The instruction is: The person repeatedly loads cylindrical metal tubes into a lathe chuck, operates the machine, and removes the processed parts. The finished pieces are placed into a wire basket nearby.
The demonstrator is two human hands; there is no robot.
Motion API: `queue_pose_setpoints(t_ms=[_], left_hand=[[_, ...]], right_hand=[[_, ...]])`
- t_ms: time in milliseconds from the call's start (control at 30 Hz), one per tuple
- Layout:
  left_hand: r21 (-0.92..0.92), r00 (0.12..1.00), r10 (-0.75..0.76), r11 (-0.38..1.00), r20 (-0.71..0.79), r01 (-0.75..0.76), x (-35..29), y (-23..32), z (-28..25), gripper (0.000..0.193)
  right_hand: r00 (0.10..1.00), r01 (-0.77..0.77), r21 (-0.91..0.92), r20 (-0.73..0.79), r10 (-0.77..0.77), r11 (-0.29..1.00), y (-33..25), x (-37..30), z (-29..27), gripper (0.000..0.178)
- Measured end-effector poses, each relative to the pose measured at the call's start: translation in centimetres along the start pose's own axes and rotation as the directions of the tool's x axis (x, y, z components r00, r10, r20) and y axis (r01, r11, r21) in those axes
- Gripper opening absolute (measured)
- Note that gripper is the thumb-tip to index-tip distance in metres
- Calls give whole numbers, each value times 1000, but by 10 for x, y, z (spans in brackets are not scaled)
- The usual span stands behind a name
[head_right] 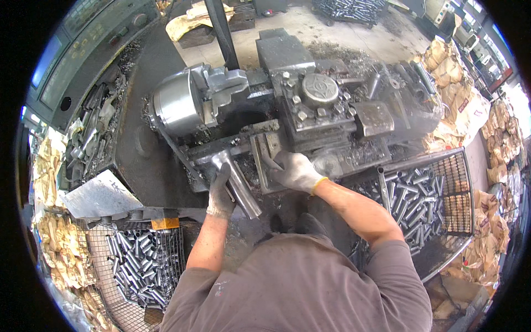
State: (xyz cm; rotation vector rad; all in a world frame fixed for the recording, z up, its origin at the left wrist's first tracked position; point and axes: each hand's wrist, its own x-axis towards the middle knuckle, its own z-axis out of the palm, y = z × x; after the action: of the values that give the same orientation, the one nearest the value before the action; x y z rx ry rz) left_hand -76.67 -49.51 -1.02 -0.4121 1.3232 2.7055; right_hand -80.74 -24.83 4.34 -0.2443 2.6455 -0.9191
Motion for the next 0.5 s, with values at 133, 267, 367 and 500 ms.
queue_pose_setpoints(t_ms=[133, 267, 367, 500], left_hand=[[-231, 999, 4, 973, -49, -15, 0, 15, 36, 54], [-117, 845, 445, 895, 295, -430, 17, 30, 91, 62], [-193, 645, 405, 907, 648, -374, 39, 67, 126, 61], [901, 963, -124, 399, 240, -173, 96, -25, 98, 56]], right_hand=[[961, -100, 436, 275, -26, 894, -40, 9, -54, 58], [992, -2, 350, 121, -43, 937, -69, 25, -33, 82], [947, 317, 388, -76, -312, 866, -92, 16, -108, 76], [828, 483, -367, -105, -551, 795, -126, 82, -208, 63]])
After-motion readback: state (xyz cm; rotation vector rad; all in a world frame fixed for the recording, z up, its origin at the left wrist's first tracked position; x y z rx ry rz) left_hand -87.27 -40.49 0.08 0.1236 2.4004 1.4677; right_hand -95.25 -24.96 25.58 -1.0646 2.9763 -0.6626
